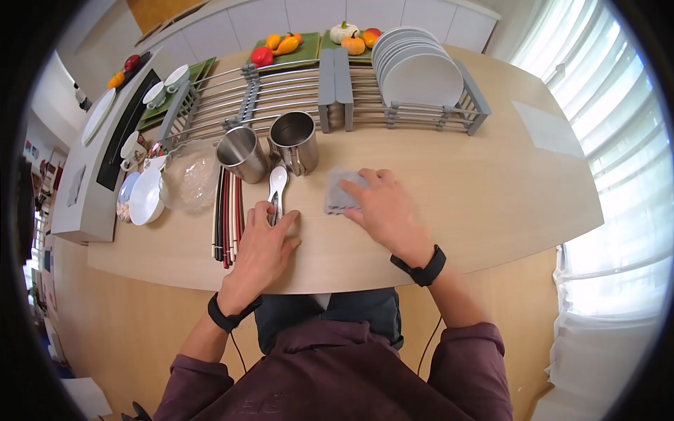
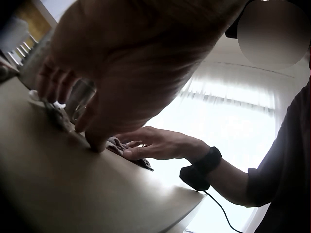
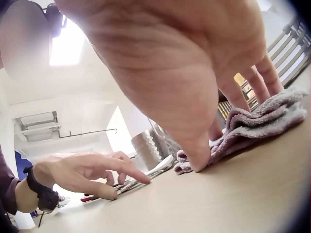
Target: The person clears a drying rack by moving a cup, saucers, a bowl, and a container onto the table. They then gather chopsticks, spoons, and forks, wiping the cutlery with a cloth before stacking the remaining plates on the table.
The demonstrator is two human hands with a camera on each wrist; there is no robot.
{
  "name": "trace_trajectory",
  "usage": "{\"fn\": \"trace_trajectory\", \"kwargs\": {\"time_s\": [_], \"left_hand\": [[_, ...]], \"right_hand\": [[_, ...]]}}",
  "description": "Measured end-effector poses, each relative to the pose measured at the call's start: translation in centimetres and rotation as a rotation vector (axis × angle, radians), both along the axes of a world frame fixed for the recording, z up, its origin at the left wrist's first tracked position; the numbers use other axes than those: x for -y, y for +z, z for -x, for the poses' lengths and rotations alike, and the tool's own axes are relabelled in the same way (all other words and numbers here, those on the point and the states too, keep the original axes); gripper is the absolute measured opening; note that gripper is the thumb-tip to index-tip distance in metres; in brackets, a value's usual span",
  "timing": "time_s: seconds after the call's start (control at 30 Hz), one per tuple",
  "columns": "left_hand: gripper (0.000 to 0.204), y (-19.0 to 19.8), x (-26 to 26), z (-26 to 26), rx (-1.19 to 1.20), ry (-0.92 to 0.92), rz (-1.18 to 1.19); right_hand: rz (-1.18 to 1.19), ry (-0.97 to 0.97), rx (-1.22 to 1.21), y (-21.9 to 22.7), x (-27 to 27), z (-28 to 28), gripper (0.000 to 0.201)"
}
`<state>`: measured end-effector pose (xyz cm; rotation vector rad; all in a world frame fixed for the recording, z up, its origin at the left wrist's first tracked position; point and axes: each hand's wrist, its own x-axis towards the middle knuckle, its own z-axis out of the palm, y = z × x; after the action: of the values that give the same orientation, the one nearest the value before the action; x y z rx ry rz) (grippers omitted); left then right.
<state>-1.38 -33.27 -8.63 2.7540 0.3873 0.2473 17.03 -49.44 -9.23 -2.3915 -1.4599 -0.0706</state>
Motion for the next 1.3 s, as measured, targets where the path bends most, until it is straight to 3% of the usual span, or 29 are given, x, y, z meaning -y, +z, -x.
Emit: {"fn": "trace_trajectory", "kwargs": {"time_s": [0.2,0.33,0.4,0.53,0.63,0.67,0.8,0.93,1.1,1.3], "left_hand": [[0.047,0.6,0.9,-0.4,0.090,-0.019,0.012],[0.045,1.7,1.2,-0.8,0.179,-0.036,0.005],[0.043,2.5,1.2,-0.8,0.178,-0.046,0.010],[0.041,3.8,1.1,-1.5,0.150,-0.119,0.163],[0.039,5.2,1.2,-3.3,0.209,-0.264,0.152],[0.039,5.6,1.3,-4.1,0.228,-0.295,0.136],[0.043,8.4,1.0,-9.3,0.216,-0.359,0.084],[0.048,10.1,0.5,-18.2,0.253,-0.311,0.093],[0.045,8.0,-0.3,-27.5,0.197,-0.156,0.106],[0.056,5.4,-0.3,-29.3,0.241,-0.157,0.139]], "right_hand": [[-0.071,0.179,0.044,0.2,-1.7,2.1,0.047],[-0.135,0.299,-0.158,1.4,-0.9,1.5,0.048],[-0.170,0.192,-0.215,2.6,0.3,-0.8,0.041],[-0.430,-0.153,-0.039,6.1,2.3,-8.5,0.030],[-0.471,-0.223,0.151,8.6,3.1,-14.4,0.035],[-0.456,-0.190,0.277,9.1,3.3,-16.2,0.039],[-0.393,-0.169,0.307,10.1,2.9,-21.3,0.047],[-0.341,-0.117,0.166,8.8,2.5,-25.0,0.051],[-0.353,-0.117,0.073,8.1,2.4,-25.3,0.050],[-0.433,-0.129,0.119,7.2,2.8,-24.9,0.040]]}}
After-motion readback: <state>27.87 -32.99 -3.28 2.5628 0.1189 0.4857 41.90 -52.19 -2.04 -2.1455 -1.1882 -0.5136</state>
